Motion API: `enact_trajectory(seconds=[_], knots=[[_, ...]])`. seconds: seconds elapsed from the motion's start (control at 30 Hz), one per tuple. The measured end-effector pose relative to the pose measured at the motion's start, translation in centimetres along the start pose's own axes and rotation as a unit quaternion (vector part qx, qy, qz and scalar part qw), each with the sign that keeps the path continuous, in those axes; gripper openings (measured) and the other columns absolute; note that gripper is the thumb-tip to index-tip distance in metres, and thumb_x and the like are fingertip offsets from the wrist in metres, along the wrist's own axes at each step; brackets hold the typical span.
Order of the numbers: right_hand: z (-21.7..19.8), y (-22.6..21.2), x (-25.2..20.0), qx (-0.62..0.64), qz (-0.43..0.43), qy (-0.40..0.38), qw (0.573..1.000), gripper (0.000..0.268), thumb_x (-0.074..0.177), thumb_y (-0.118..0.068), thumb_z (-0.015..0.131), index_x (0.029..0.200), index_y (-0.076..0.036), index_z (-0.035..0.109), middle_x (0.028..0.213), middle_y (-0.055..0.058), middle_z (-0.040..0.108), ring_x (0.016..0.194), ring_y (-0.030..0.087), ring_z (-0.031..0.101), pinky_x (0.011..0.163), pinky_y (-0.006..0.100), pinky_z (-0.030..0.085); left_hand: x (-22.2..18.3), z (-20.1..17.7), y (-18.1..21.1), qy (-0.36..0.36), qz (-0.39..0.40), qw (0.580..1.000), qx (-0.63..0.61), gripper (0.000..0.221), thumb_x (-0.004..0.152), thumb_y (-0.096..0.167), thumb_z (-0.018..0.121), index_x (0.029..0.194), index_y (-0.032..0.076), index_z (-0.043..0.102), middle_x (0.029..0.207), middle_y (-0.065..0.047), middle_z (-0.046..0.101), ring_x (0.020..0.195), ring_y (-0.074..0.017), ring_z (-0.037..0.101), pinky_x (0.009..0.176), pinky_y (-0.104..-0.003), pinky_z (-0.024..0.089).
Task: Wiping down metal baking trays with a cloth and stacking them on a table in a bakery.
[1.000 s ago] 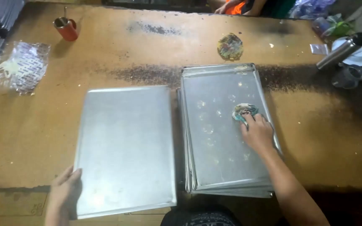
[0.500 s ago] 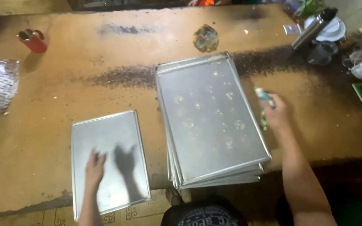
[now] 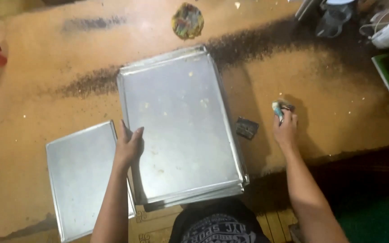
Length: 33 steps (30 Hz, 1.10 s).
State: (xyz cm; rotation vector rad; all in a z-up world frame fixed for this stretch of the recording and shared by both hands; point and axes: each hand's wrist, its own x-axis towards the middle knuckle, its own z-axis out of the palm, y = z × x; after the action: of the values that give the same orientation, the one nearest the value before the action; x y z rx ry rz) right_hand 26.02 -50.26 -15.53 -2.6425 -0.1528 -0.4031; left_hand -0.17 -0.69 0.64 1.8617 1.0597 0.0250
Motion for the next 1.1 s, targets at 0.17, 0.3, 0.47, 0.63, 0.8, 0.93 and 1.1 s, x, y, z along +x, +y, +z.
enact_trajectory(seconds=[0.17, 0.3, 0.47, 0.63, 0.8, 0.93, 1.1], knots=[[0.0, -3.8, -2.7, -0.164, -0.187, -0.263, 0.932, 0.071, 0.084, -0.043, 0.077, 0.146, -0.017, 0.054, 0.157, 0.020, 0.041, 0.149, 0.039, 0.035, 0.113, 0.062, 0.031, -5.9, -1.6, 2.1, 0.051, 0.006, 0.997, -0.063, 0.083, 0.102, 0.033, 0.055, 0.164, 0.005, 0.007, 0.166, -0.030, 0.016, 0.150, -0.0507, 0.020, 0.118, -0.069, 0.024], [3.7, -3.5, -2.0, -0.101, -0.282, -0.321, 0.899, 0.066, 0.088, -0.031, 0.072, 0.145, -0.011, 0.046, 0.110, 0.020, 0.065, 0.094, 0.038, 0.062, 0.080, 0.047, 0.051, -11.4, -3.8, 2.5, 0.064, -0.071, 0.981, -0.168, 0.081, 0.096, 0.040, 0.044, 0.163, 0.017, 0.005, 0.171, -0.006, 0.016, 0.153, -0.0256, 0.029, 0.120, -0.044, 0.029], [4.9, -2.1, 1.0, -0.214, -0.239, -0.333, 0.887, 0.041, 0.089, -0.023, 0.061, 0.124, -0.005, 0.049, 0.106, 0.020, 0.063, 0.098, 0.041, 0.063, 0.077, 0.054, 0.055, -13.8, -4.8, -0.5, 0.008, -0.093, 0.984, -0.155, 0.079, 0.092, 0.026, 0.052, 0.162, 0.016, 0.017, 0.169, -0.005, 0.026, 0.149, -0.0243, 0.037, 0.121, -0.047, 0.032], [2.8, -4.0, 2.8, -0.271, -0.140, -0.295, 0.906, 0.032, 0.089, -0.024, 0.059, 0.114, -0.004, 0.059, 0.112, 0.021, 0.069, 0.100, 0.042, 0.069, 0.082, 0.054, 0.054, -16.3, -4.5, 0.6, -0.142, -0.133, 0.972, -0.131, 0.103, 0.073, 0.037, 0.071, 0.162, 0.024, 0.021, 0.169, -0.008, 0.023, 0.150, -0.0312, 0.035, 0.117, -0.052, 0.043], [-10.8, -15.6, 1.5, 0.143, 0.089, -0.217, 0.962, 0.028, 0.093, -0.026, 0.070, 0.077, -0.015, 0.049, 0.067, 0.003, 0.053, 0.059, 0.016, 0.047, 0.055, 0.036, 0.033, -14.1, -2.7, -7.4, -0.130, 0.015, 0.988, -0.080, 0.082, 0.087, 0.037, 0.063, 0.160, 0.023, 0.026, 0.165, -0.009, 0.034, 0.146, -0.0322, 0.043, 0.117, -0.048, 0.038], [-18.4, -19.7, -5.7, 0.084, -0.203, -0.119, 0.968, 0.010, 0.093, -0.001, 0.070, 0.098, -0.003, 0.062, 0.117, 0.012, 0.076, 0.116, 0.028, 0.071, 0.093, 0.036, 0.058, -14.3, -3.5, -6.3, -0.151, -0.024, 0.985, -0.084, 0.082, 0.086, 0.041, 0.062, 0.160, 0.028, 0.029, 0.163, -0.008, 0.039, 0.144, -0.0328, 0.047, 0.108, -0.051, 0.051], [-16.2, -20.5, -14.6, -0.114, -0.461, -0.329, 0.816, 0.076, 0.070, 0.015, 0.060, 0.142, -0.010, 0.053, 0.125, 0.010, 0.063, 0.118, 0.033, 0.056, 0.101, 0.045, 0.048, -13.7, -3.2, -8.0, -0.154, -0.002, 0.984, -0.088, 0.083, 0.084, 0.048, 0.063, 0.160, 0.030, 0.031, 0.159, -0.010, 0.044, 0.140, -0.0364, 0.051, 0.115, -0.049, 0.043]])
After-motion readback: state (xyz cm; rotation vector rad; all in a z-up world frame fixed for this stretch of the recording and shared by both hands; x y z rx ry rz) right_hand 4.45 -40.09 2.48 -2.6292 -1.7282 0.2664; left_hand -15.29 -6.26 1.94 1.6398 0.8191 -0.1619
